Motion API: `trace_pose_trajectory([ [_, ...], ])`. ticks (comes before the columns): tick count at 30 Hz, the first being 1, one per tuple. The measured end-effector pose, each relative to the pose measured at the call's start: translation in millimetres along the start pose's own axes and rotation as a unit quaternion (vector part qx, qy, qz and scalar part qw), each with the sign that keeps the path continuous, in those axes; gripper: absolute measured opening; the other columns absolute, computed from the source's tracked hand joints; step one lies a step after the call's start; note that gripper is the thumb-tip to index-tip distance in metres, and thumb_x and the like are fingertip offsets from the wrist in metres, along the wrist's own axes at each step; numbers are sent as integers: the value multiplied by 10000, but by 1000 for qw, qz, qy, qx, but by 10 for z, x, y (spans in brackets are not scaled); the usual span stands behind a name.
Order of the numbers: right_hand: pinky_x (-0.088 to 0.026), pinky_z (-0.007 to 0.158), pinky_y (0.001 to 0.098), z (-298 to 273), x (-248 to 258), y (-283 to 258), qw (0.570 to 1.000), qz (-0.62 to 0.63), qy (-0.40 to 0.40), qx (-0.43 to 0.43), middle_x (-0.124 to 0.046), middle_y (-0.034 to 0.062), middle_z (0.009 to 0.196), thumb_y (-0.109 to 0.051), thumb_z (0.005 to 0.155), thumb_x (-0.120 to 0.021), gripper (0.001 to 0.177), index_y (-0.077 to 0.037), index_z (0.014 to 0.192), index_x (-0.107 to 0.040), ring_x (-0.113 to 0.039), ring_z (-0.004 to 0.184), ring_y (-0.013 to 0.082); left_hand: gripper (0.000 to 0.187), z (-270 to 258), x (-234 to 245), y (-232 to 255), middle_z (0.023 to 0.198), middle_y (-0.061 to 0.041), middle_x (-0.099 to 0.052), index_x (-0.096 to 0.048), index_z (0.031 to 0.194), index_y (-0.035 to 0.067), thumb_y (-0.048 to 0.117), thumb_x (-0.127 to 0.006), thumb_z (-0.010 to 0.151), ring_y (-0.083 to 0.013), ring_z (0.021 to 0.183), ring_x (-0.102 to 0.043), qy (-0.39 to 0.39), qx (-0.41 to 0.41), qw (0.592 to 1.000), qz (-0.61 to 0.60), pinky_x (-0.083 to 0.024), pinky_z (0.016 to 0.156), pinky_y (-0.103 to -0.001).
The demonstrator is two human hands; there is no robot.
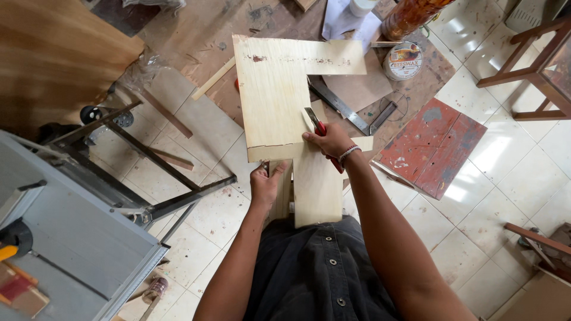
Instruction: The person marks lines on a piece of wood using a square and a pencil, then uses a small blade to score or cut along the marked lines.
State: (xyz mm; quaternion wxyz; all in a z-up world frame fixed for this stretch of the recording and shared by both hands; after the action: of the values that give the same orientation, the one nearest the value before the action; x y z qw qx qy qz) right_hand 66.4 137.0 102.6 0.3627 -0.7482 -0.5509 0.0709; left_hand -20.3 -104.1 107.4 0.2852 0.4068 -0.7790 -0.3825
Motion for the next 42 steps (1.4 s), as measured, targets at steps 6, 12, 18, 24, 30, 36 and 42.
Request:
trace_pose_trajectory([
  [6, -502, 385, 288, -173, -139, -170, 999, 34, -5, 4, -492, 86, 448, -317, 881, -823, 379, -48, 742, -596, -517, 343, 173, 595, -64, 203, 120, 463, 84, -382, -393, 578, 171, 322, -907, 837, -17, 506, -331, -4, -70, 997, 11, -309, 519, -179],
  [12, -467, 377, 273, -240, -235, -238, 996, 85, -20, 12, -442, 66, 475, -284, 888, -829, 366, -37, 770, -584, -474, 352, 156, 468, -389, 278, 851, 469, -72, -619, -578, 587, 86, 308, -922, 813, -74, 430, -596, -20, -123, 992, 4, -464, 496, -208],
  [18, -465, 388, 280, -231, -302, -347, 992, 104, -26, 69, -435, 49, 480, -274, 886, -845, 369, -47, 750, -588, -464, 358, 140, 464, -341, 373, 1055, 434, -139, -558, -593, 581, 11, 235, -842, 903, -106, 387, -412, -70, -194, 976, 75, -354, 438, -317],
  [24, -459, 359, 267, -317, -332, -518, 986, 75, 44, 145, -483, 90, 427, -351, 885, -852, 440, -74, 707, -560, -505, 339, 173, 500, -21, 545, 439, 497, 27, -415, -483, 630, 120, 375, -800, 920, -84, 474, -347, 10, -103, 991, 88, -313, 474, -286],
  [30, -504, 393, 252, -231, -445, -570, 990, -45, 69, 117, -588, 108, 473, -374, 819, -877, 427, -100, 717, -566, -597, 366, 199, 511, 66, 633, 380, 506, 58, -352, -417, 633, 178, 386, -802, 897, -88, 430, -309, 21, -8, 997, 71, -283, 437, -257],
  [36, -556, 741, 442, -228, -564, -605, 986, -93, 89, 108, -621, 149, 697, -452, 603, -1014, 619, -76, 799, -563, -685, 761, 368, 571, 119, 773, 513, 475, -8, -332, -420, 588, 117, 431, -796, 882, -138, 450, -339, 60, -52, 981, 177, -280, 463, -310],
  [42, -549, 724, 403, -156, -611, -499, 986, -82, 108, 100, -614, 111, 669, -475, 598, -1008, 610, -106, 798, -567, -686, 718, 336, 565, 170, 866, 565, 489, -6, -321, -422, 585, 103, 408, -822, 844, -147, 474, -331, 43, -68, 984, 160, -292, 476, -311],
])
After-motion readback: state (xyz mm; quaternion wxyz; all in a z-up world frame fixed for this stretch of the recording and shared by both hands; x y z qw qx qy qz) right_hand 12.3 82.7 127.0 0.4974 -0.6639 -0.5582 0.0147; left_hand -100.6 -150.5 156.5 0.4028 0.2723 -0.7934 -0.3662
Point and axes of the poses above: each hand's wrist, its own z-axis towards the middle knuckle, its own x-axis out of the back of the hand, y = z × x, the point moved 8 cm from there along z, towards the middle knuckle
